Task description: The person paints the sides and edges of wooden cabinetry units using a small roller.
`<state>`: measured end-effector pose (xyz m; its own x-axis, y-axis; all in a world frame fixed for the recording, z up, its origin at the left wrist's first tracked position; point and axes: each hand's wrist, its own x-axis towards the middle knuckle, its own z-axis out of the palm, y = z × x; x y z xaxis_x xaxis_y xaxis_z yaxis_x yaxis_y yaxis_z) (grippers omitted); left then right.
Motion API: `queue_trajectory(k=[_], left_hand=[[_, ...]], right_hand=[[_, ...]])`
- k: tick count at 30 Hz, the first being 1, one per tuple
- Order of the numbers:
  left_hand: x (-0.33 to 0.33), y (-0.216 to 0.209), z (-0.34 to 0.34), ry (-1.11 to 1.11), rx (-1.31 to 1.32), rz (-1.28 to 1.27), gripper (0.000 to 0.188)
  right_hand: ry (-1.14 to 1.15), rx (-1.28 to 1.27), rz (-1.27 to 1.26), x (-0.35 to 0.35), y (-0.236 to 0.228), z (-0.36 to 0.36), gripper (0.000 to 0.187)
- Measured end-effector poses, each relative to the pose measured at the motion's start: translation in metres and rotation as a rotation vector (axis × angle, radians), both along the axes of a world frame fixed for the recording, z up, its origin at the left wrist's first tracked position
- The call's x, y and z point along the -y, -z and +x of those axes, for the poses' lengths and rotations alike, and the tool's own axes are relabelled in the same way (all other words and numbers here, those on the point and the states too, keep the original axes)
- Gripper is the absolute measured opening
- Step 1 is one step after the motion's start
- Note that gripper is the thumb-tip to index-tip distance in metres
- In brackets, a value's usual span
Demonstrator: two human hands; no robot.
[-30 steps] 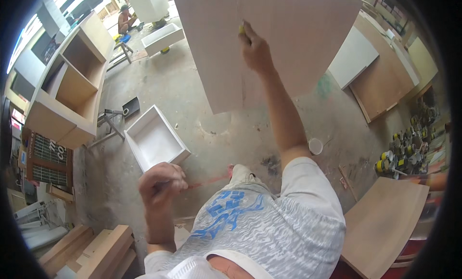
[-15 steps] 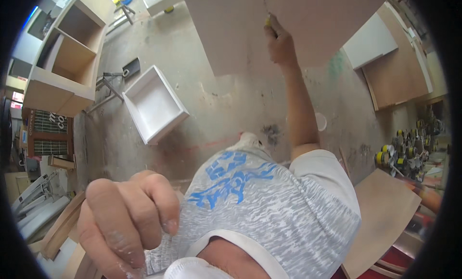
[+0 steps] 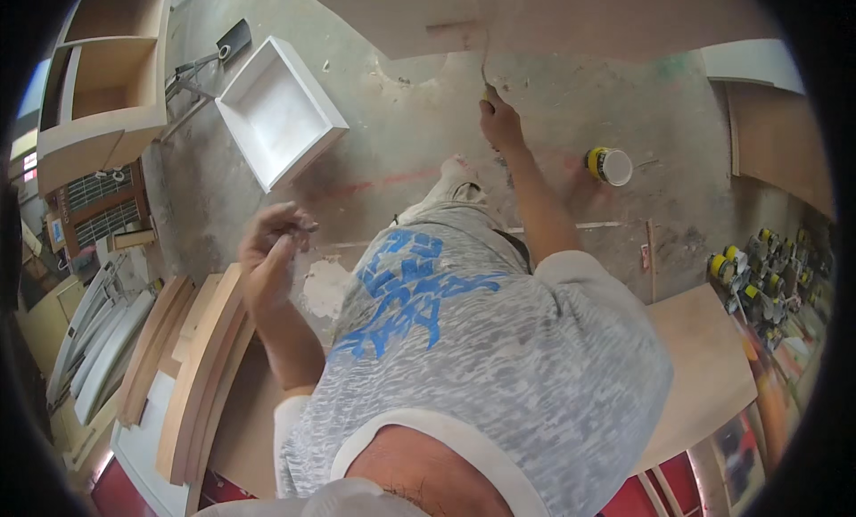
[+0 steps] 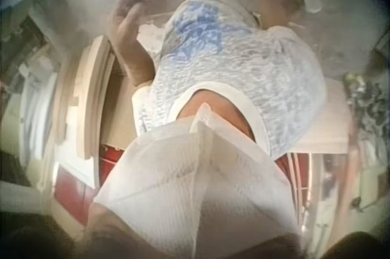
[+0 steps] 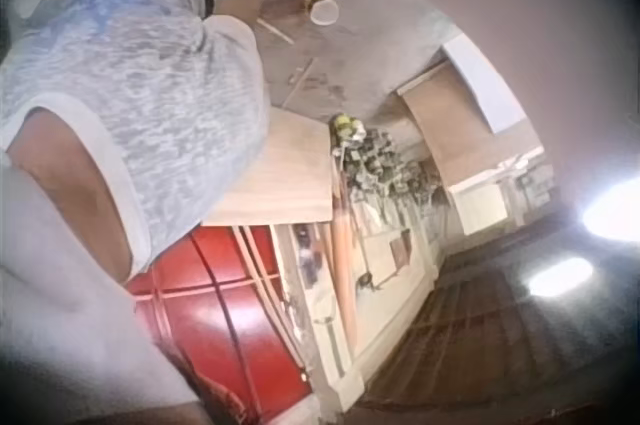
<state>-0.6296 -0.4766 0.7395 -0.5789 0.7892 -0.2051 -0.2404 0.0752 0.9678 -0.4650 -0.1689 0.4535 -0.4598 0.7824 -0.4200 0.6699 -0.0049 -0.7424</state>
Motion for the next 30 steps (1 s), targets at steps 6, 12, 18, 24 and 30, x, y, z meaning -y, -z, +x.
queue_trajectory(k=[6, 12, 18, 24, 30], left_hand=[[0.077, 0.151, 0.008, -0.471, 0.140, -0.685, 0.036], [0.187, 0.269, 0.060, -0.313, 0.095, -1.132, 0.039], [0.282, 0.373, 0.127, -0.201, 0.216, -1.155, 0.027], [0.261, 0.382, 0.079, -0.039, 0.265, -1.109, 0.029], [0.197, 0.385, -0.041, 0.009, -0.095, -0.984, 0.041]], right_hand=[[-0.051, 0.167, -0.096, -0.031, 0.074, -0.032, 0.039], [-0.040, 0.111, -0.317, -0.045, 0.067, -0.046, 0.041], [0.037, -0.052, -0.103, -0.026, -0.024, 0.018, 0.047], [0.189, -0.330, 0.046, -0.010, -0.111, 0.044, 0.045], [0.152, -0.414, 0.432, -0.028, -0.197, 0.009, 0.042]])
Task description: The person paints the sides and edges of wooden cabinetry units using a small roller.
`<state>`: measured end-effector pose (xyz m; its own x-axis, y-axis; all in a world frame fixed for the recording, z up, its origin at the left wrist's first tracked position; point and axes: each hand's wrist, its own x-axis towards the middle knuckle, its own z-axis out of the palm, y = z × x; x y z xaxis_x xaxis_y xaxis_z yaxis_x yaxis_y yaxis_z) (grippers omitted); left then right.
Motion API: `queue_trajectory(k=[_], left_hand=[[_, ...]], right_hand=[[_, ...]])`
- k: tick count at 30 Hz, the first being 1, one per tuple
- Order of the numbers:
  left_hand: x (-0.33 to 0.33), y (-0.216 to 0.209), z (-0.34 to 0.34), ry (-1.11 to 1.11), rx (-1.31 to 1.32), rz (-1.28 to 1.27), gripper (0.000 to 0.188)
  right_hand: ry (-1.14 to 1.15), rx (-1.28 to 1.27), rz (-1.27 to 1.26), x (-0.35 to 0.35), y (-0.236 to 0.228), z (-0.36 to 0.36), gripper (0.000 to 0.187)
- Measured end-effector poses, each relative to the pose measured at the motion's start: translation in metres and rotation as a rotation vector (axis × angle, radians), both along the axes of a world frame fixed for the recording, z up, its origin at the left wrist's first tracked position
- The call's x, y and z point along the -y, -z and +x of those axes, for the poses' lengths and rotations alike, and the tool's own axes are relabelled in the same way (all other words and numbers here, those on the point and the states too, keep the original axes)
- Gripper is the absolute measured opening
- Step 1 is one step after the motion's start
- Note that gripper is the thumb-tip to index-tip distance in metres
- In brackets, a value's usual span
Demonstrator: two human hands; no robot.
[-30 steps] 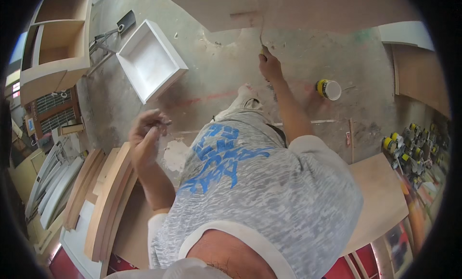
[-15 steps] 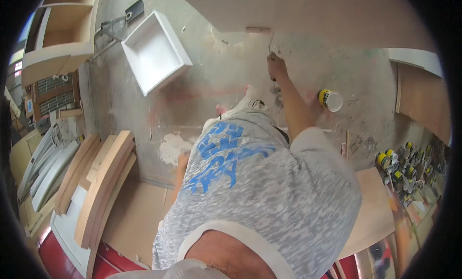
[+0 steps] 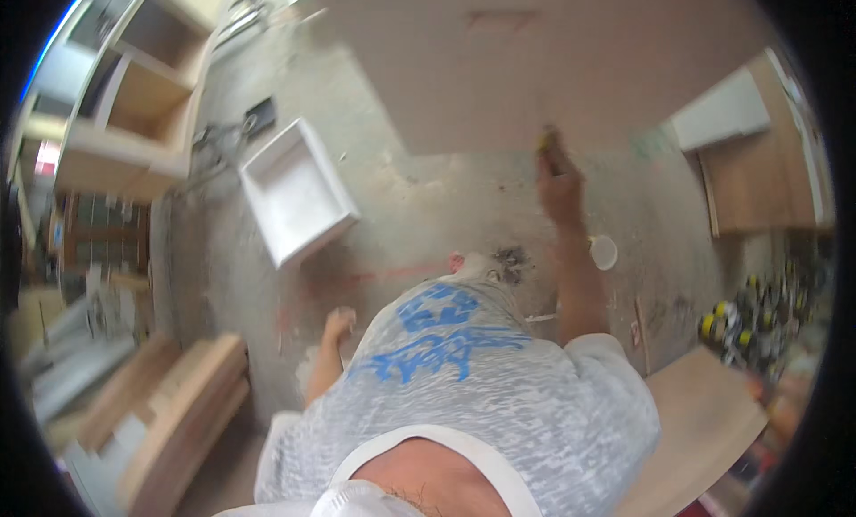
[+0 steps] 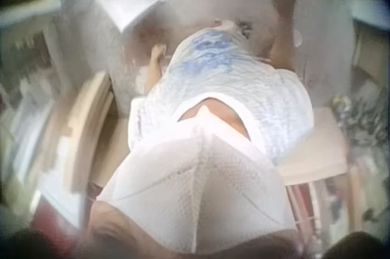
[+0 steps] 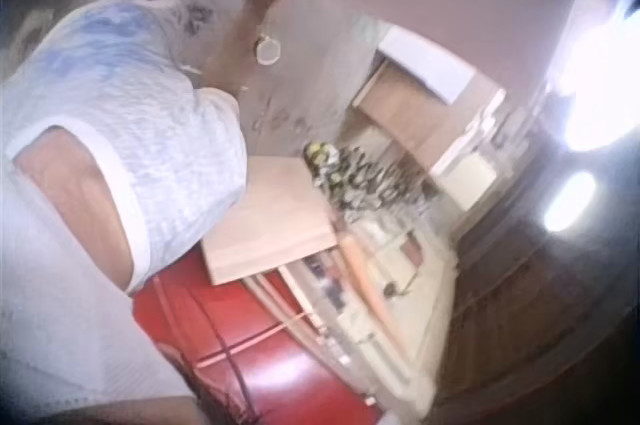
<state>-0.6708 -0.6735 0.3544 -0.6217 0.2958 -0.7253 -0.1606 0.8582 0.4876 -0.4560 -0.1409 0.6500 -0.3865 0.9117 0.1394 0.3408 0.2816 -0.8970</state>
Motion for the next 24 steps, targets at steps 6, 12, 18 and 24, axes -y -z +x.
queue_trajectory(k=[6, 12, 18, 24], left_hand=[[-0.055, 0.019, -0.084, -0.058, -0.169, 0.120, 0.044], [-0.073, 0.029, -0.045, 0.227, -0.355, 0.077, 0.045], [-0.023, 0.033, 0.012, -0.112, 0.348, -0.150, 0.024], [-0.013, -0.012, 0.013, -0.118, 0.347, -0.211, 0.033]], right_hand=[[0.077, -0.104, -0.008, -0.022, -0.117, -0.070, 0.030], [0.018, -0.407, 0.150, -0.032, -0.193, -0.092, 0.036], [0.128, -0.254, 0.038, -0.054, -0.159, -0.078, 0.044], [0.084, -0.119, -0.056, -0.053, -0.036, -0.028, 0.041]])
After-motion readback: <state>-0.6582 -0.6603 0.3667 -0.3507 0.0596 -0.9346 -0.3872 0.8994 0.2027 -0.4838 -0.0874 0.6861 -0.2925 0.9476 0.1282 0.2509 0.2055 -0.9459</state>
